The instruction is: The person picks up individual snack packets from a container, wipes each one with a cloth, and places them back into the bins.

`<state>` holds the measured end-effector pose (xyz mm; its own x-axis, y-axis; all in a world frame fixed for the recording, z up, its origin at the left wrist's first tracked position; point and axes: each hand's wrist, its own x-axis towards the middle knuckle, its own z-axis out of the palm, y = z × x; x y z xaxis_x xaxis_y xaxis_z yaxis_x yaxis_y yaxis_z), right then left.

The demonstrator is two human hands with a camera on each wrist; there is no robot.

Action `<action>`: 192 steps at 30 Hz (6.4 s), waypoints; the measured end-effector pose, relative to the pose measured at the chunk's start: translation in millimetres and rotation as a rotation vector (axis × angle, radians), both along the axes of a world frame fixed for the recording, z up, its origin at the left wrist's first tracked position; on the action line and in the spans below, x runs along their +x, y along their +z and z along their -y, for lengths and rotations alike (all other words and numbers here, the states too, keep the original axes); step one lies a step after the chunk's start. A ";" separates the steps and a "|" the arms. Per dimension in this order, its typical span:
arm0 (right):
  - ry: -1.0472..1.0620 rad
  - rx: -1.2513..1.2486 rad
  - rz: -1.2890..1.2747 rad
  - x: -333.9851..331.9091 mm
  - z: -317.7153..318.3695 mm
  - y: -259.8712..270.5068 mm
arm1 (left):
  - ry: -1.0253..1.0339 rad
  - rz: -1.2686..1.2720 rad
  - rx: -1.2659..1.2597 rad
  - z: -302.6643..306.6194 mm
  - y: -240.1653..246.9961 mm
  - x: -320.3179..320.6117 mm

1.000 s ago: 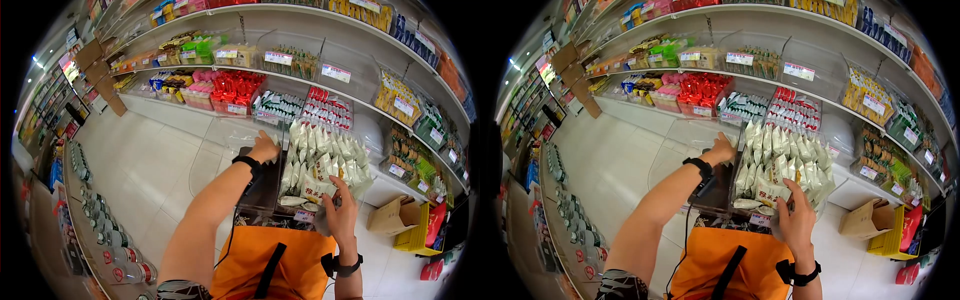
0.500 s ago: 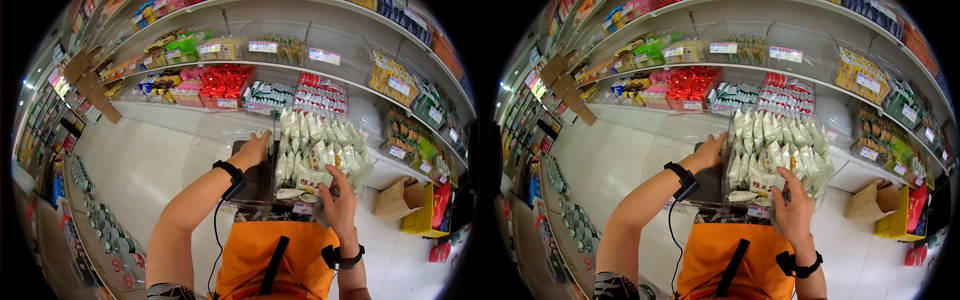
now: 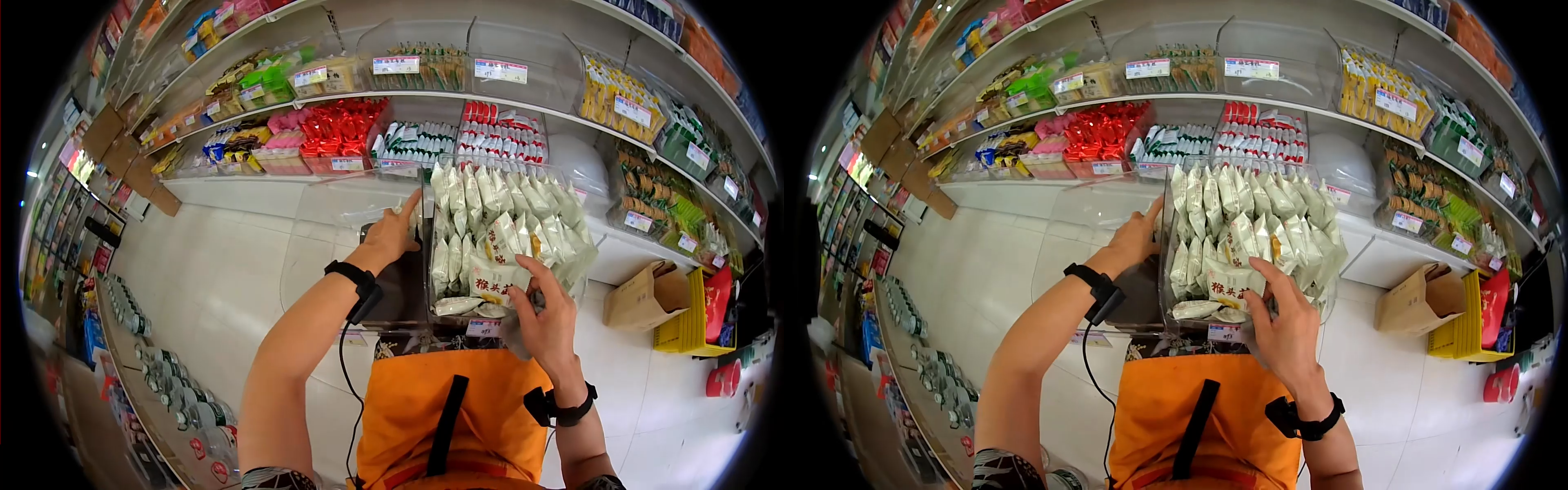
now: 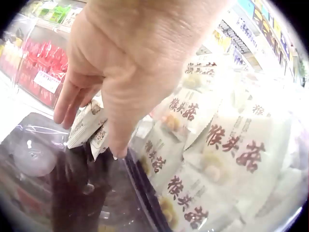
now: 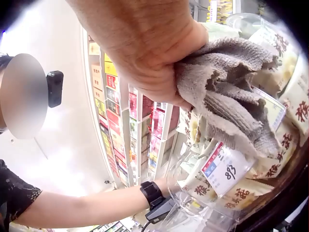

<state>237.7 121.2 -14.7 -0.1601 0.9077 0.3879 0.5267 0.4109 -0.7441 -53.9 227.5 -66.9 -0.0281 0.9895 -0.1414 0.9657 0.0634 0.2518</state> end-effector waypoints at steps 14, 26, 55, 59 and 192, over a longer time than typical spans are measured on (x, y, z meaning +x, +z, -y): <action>0.017 -0.077 -0.400 25.8 21.3 6.9 | -0.094 0.270 -0.009 28.9 58.1 -3.8; 0.364 -0.335 -0.811 68.5 46.6 29.8 | -0.109 1.277 0.052 133.0 121.5 62.2; -0.275 0.214 0.314 -24.1 -21.8 1.7 | 0.294 2.000 0.254 207.9 58.5 94.3; -0.289 0.100 0.202 -21.4 -15.2 3.5 | 0.332 1.947 0.269 207.8 50.5 89.9; -0.029 -0.163 -0.218 38.1 13.4 -11.8 | 0.134 -0.139 0.030 3.4 -35.5 -20.0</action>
<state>275.7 107.8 -26.5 -0.0619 0.9640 0.2585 0.3562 0.2632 -0.8966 -74.0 224.2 -102.5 -0.1771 0.9793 -0.0976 0.9747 0.1882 0.1204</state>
